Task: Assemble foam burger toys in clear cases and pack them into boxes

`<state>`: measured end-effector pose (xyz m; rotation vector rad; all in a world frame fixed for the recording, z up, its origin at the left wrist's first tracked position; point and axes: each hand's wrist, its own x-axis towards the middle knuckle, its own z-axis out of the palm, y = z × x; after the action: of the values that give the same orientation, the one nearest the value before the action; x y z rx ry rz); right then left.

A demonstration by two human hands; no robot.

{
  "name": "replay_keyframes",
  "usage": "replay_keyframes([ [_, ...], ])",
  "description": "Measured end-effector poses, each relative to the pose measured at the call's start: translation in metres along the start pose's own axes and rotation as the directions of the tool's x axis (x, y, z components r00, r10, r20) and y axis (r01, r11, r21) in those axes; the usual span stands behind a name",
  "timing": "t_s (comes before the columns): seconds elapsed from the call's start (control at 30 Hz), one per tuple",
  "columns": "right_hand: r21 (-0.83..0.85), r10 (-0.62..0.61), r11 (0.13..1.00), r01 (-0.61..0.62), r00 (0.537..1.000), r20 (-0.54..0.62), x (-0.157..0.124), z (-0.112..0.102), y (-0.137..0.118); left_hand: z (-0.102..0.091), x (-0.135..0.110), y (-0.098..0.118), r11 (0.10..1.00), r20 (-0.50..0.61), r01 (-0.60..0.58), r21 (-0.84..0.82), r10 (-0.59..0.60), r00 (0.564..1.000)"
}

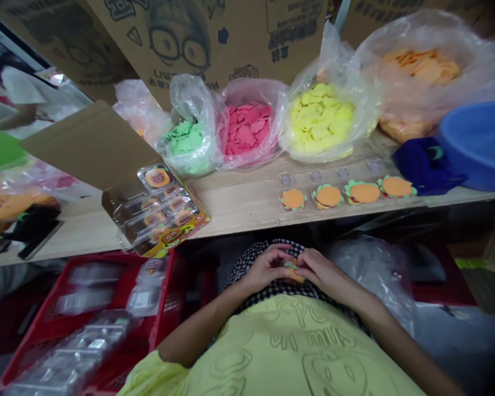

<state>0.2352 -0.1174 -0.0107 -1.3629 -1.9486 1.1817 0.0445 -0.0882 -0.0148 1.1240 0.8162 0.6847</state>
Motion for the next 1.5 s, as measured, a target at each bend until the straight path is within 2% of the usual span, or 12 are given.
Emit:
replay_keyframes([
  [0.13, -0.043, 0.018, 0.999, -0.019, 1.0, -0.011, 0.0, 0.003, 0.002, 0.004, 0.003, -0.004, 0.993, -0.118, -0.083, 0.089, 0.093, 0.989],
  [0.53, -0.076, 0.029, 0.997, -0.028, 1.0, 0.009, -0.006, 0.022, 0.022, 0.008, 0.014, -0.026, 0.972, -0.138, -0.046, 0.23, 0.079, 0.987],
  [0.73, 0.0, 0.009, 1.0, -0.009, 1.0, 0.005, -0.01, 0.016, 0.033, 0.005, 0.03, -0.032, 0.971, -0.027, -0.023, 0.236, 0.03, 0.999],
  [0.83, 0.034, 0.022, 0.999, -0.02, 0.999, -0.036, -0.01, 0.012, 0.037, 0.0, 0.035, -0.026, 0.935, 0.13, -0.091, 0.342, 0.049, 0.99],
  [0.93, 0.061, 0.049, 0.997, -0.043, 0.994, -0.093, -0.01, 0.012, 0.038, -0.003, 0.039, -0.019, 0.916, 0.274, -0.089, 0.392, -0.024, 0.961],
  [1.03, 0.089, 0.075, 0.994, -0.06, 0.982, -0.175, -0.011, 0.013, 0.036, -0.003, 0.044, -0.011, 0.901, 0.291, -0.04, 0.431, -0.097, 0.952],
  [1.13, 0.096, 0.073, 0.994, -0.046, 0.954, -0.291, -0.011, -0.002, 0.035, 0.0, 0.047, 0.003, 0.86, 0.246, -0.079, 0.504, -0.055, 0.968],
  [1.2, 0.109, 0.118, 0.991, -0.073, 0.865, -0.488, -0.011, -0.03, 0.042, 0.001, 0.048, 0.014, 0.875, 0.192, -0.05, 0.481, -0.049, 0.98],
  [1.23, 0.124, 0.151, 0.988, -0.094, 0.772, -0.617, -0.012, -0.049, 0.048, 0.001, 0.048, 0.02, 0.901, 0.162, -0.012, 0.434, -0.065, 0.985],
  [1.33, 0.13, 0.19, 0.975, -0.178, 0.376, -0.907, -0.017, -0.12, 0.073, -0.001, 0.05, 0.037, 0.972, 0.075, 0.117, 0.206, -0.135, 0.988],
  [1.4, 0.086, 0.151, 0.936, -0.342, 0.167, -0.974, -0.021, -0.167, 0.091, -0.001, 0.051, 0.046, 0.987, 0.017, 0.147, 0.07, -0.148, 0.989],
  [1.5, 0.11, 0.153, 0.896, -0.431, 0.066, -0.986, -0.02, -0.217, 0.116, -0.001, 0.053, 0.058, 0.986, -0.058, 0.145, -0.077, -0.15, 0.987],
])
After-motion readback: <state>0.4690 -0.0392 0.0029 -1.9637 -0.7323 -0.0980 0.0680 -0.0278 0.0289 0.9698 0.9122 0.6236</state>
